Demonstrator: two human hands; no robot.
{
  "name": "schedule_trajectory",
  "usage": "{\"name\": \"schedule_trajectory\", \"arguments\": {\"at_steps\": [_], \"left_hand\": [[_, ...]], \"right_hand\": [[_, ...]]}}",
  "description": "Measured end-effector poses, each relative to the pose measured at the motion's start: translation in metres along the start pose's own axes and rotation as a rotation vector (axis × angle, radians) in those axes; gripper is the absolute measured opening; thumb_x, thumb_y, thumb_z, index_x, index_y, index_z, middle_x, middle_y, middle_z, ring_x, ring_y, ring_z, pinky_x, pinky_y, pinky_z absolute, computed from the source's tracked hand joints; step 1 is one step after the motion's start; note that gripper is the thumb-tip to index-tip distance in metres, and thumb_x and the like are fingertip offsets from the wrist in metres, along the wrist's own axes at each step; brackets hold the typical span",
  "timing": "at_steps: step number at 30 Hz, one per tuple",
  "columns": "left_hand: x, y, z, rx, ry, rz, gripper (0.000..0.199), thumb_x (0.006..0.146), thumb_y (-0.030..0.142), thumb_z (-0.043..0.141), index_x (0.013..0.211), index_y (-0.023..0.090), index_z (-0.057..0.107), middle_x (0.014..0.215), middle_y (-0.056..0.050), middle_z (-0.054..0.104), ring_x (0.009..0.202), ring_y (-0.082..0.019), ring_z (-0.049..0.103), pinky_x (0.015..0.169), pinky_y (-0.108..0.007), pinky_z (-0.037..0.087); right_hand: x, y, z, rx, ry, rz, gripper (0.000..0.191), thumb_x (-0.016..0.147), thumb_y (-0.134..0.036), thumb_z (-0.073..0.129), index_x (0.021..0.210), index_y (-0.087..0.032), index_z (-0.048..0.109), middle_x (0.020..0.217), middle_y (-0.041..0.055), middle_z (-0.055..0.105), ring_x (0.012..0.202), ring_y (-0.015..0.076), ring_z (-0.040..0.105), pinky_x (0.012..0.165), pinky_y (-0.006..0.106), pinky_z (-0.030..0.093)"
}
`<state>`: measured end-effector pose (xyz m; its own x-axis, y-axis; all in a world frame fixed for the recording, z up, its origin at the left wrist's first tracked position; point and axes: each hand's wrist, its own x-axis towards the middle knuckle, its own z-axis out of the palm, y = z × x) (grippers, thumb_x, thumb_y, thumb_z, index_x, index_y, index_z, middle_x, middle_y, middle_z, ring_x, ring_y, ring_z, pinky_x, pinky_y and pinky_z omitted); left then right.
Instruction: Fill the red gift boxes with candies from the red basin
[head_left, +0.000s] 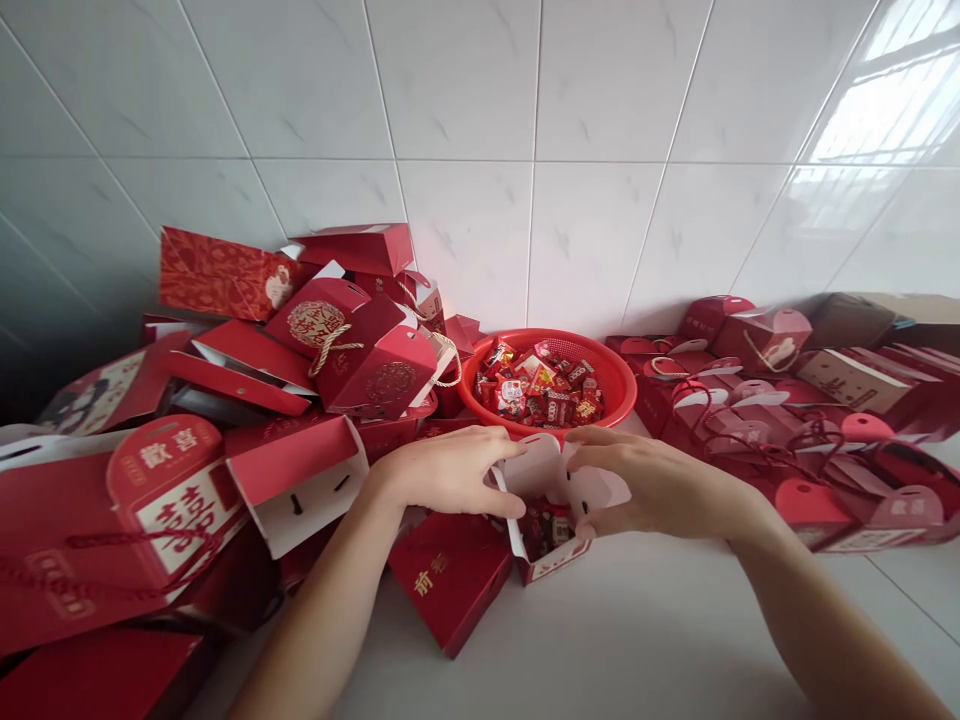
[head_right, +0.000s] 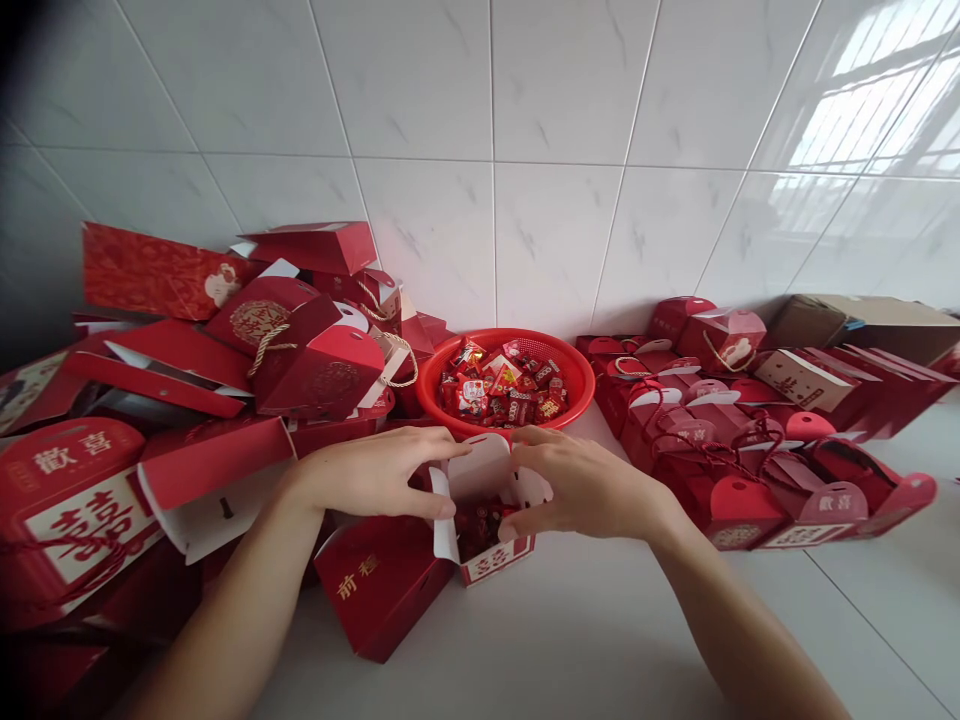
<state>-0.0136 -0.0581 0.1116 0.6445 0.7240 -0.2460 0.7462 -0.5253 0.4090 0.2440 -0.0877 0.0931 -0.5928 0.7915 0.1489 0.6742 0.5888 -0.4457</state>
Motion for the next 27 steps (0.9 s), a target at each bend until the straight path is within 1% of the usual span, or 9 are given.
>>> {"name": "schedule_trajectory", "arguments": {"at_steps": [2,4,6,10,14,16,18,21,27], "left_hand": [[0.001,0.001,0.000,-0.007,0.011,-0.024,0.063,0.081,0.052,0.068,0.138,0.025,0.060,0.127,-0.008,0.066,0.115,-0.029,0.061,0.088,-0.031,0.046],[0.002,0.001,0.000,-0.021,0.023,-0.018,0.063,0.082,0.052,0.067,0.138,0.024,0.060,0.128,-0.009,0.065,0.116,-0.029,0.060,0.089,-0.031,0.046],[0.003,0.000,0.001,-0.036,0.031,0.004,0.063,0.083,0.050,0.067,0.139,0.024,0.059,0.130,-0.010,0.064,0.116,-0.029,0.061,0.089,-0.031,0.046],[0.003,-0.002,0.002,-0.055,0.039,0.039,0.065,0.084,0.047,0.066,0.145,0.026,0.055,0.131,-0.009,0.062,0.113,-0.027,0.062,0.090,-0.031,0.045],[0.004,-0.001,0.002,-0.044,0.012,0.002,0.063,0.086,0.055,0.063,0.142,0.026,0.058,0.128,-0.009,0.062,0.115,-0.029,0.061,0.088,-0.032,0.046],[0.007,0.000,0.003,-0.040,0.016,-0.003,0.061,0.087,0.058,0.060,0.139,0.026,0.060,0.125,-0.009,0.063,0.117,-0.030,0.060,0.087,-0.033,0.047],[0.010,0.001,0.005,-0.041,0.025,0.026,0.055,0.089,0.057,0.057,0.136,0.028,0.063,0.117,-0.009,0.065,0.118,-0.031,0.059,0.086,-0.033,0.046],[0.014,0.003,0.011,-0.038,0.051,0.038,0.050,0.092,0.057,0.054,0.135,0.031,0.062,0.109,-0.007,0.064,0.116,-0.031,0.059,0.087,-0.034,0.046],[0.015,0.022,0.029,0.037,0.174,-0.048,0.035,0.095,0.053,0.052,0.112,0.025,0.066,0.109,-0.006,0.056,0.092,-0.024,0.065,0.075,-0.032,0.047]], "right_hand": [[-0.007,0.007,0.001,0.014,-0.086,0.042,0.059,0.074,-0.062,0.077,0.122,-0.031,0.070,0.130,0.0078,0.065,0.115,0.0320,0.064,0.088,0.037,0.054],[-0.010,0.014,0.003,0.030,-0.103,0.067,0.066,0.077,-0.067,0.072,0.130,-0.029,0.064,0.139,0.0091,0.060,0.124,0.0328,0.060,0.096,0.041,0.052],[-0.012,0.019,0.010,0.031,-0.045,0.083,0.061,0.080,-0.064,0.071,0.129,-0.027,0.064,0.140,0.0104,0.060,0.126,0.0324,0.059,0.099,0.042,0.051],[-0.013,0.023,0.025,0.051,0.086,0.100,0.045,0.086,-0.047,0.072,0.125,-0.025,0.065,0.139,0.0120,0.061,0.122,0.0307,0.062,0.097,0.043,0.053],[-0.013,0.018,0.028,0.131,0.141,0.015,0.041,0.085,-0.040,0.074,0.123,-0.025,0.066,0.141,0.0126,0.059,0.123,0.0291,0.061,0.099,0.043,0.052],[-0.012,0.013,0.026,0.196,0.090,-0.073,0.032,0.086,-0.043,0.073,0.112,-0.024,0.071,0.136,0.0123,0.062,0.123,0.0293,0.061,0.099,0.042,0.052],[-0.012,0.007,0.023,0.267,0.003,-0.147,0.024,0.091,-0.045,0.067,0.091,-0.023,0.073,0.126,0.0115,0.066,0.119,0.0282,0.063,0.095,0.038,0.053],[-0.010,0.002,0.025,0.334,-0.060,-0.175,0.037,0.098,-0.043,0.057,0.070,-0.021,0.067,0.108,0.0105,0.070,0.109,0.0254,0.066,0.087,0.034,0.054],[-0.010,0.002,0.037,0.304,-0.049,-0.150,0.029,0.091,-0.041,0.068,0.074,-0.019,0.060,0.089,0.0064,0.065,0.084,0.0193,0.063,0.075,0.030,0.051]]}}
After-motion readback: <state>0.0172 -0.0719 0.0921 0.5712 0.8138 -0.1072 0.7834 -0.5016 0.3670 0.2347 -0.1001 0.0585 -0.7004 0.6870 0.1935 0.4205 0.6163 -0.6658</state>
